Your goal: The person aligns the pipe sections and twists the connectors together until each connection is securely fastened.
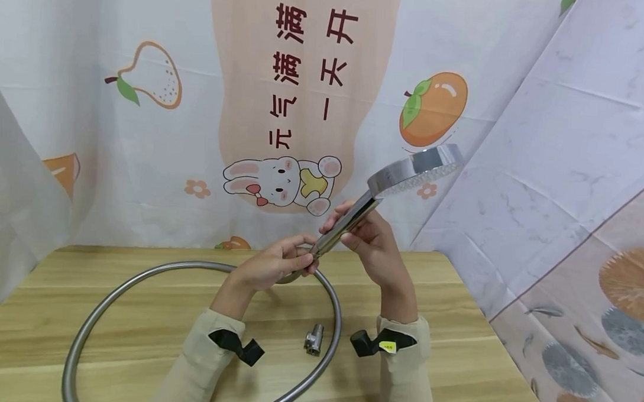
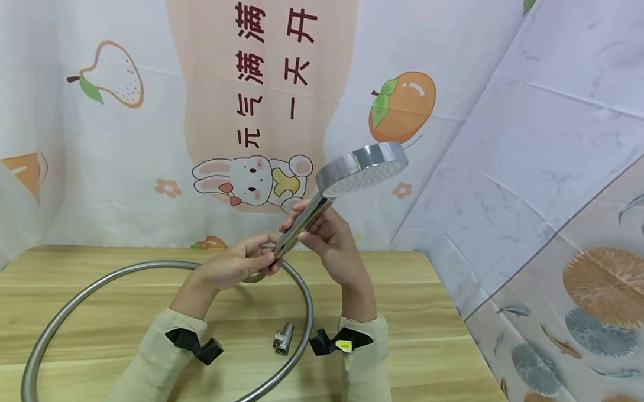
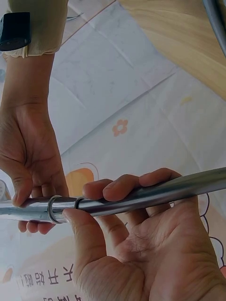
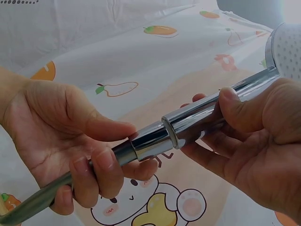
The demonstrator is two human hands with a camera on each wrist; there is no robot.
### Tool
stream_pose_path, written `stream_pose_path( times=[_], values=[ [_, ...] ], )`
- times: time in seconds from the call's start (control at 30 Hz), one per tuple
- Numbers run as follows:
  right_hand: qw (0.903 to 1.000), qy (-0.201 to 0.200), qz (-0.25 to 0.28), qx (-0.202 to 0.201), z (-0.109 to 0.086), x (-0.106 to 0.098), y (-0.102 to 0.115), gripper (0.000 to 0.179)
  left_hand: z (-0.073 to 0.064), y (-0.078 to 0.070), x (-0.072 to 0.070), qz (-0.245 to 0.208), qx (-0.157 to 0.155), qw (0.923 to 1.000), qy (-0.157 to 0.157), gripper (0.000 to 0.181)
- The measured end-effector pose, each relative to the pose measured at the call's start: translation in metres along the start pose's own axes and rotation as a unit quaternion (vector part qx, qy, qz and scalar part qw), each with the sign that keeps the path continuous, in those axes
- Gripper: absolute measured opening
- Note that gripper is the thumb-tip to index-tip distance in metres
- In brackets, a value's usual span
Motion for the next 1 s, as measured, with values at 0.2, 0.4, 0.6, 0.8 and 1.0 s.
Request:
stream_pose_path(
  times=[0.2, 0.4, 0.6, 0.8, 1.0],
  values=[
    [0.9999, 0.008, -0.004, -0.006, -0.0007, -0.0011, 0.0006, 0.029, -0.0013, 0.001, -0.0009, 0.008, -0.002, 1.0, 0.002, 0.032],
    [1.0, 0.007, 0.002, -0.004, -0.0029, -0.0024, -0.0005, 0.029, -0.0018, 0.0014, 0.0003, -0.001, 0.002, 0.9999, 0.012, 0.049],
    [1.0, -0.002, -0.004, -0.005, -0.0032, -0.0046, 0.0004, 0.029, -0.0001, 0.0018, 0.0, -0.006, -0.012, 0.9999, 0.005, 0.045],
    [1.0, -0.005, -0.002, 0.004, -0.0028, -0.0035, 0.0016, 0.029, 0.0003, 0.001, 0.0003, -0.002, -0.025, 0.9997, -0.006, 0.03],
    [1.0, -0.004, -0.004, 0.002, -0.0022, -0.0054, 0.0, 0.03, 0.0007, 0.0021, -0.0003, -0.001, -0.029, 0.9996, -0.005, 0.04]
  ],
)
Point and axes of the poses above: each hand's wrist, its own z-axis towards the middle knuckle, its own x-axis out of the palm, y = z × x, the point moved 4 cm from there along z, towards the middle knuckle, and after that the axes turned 8 degrees about z, right-handed, at the moved point
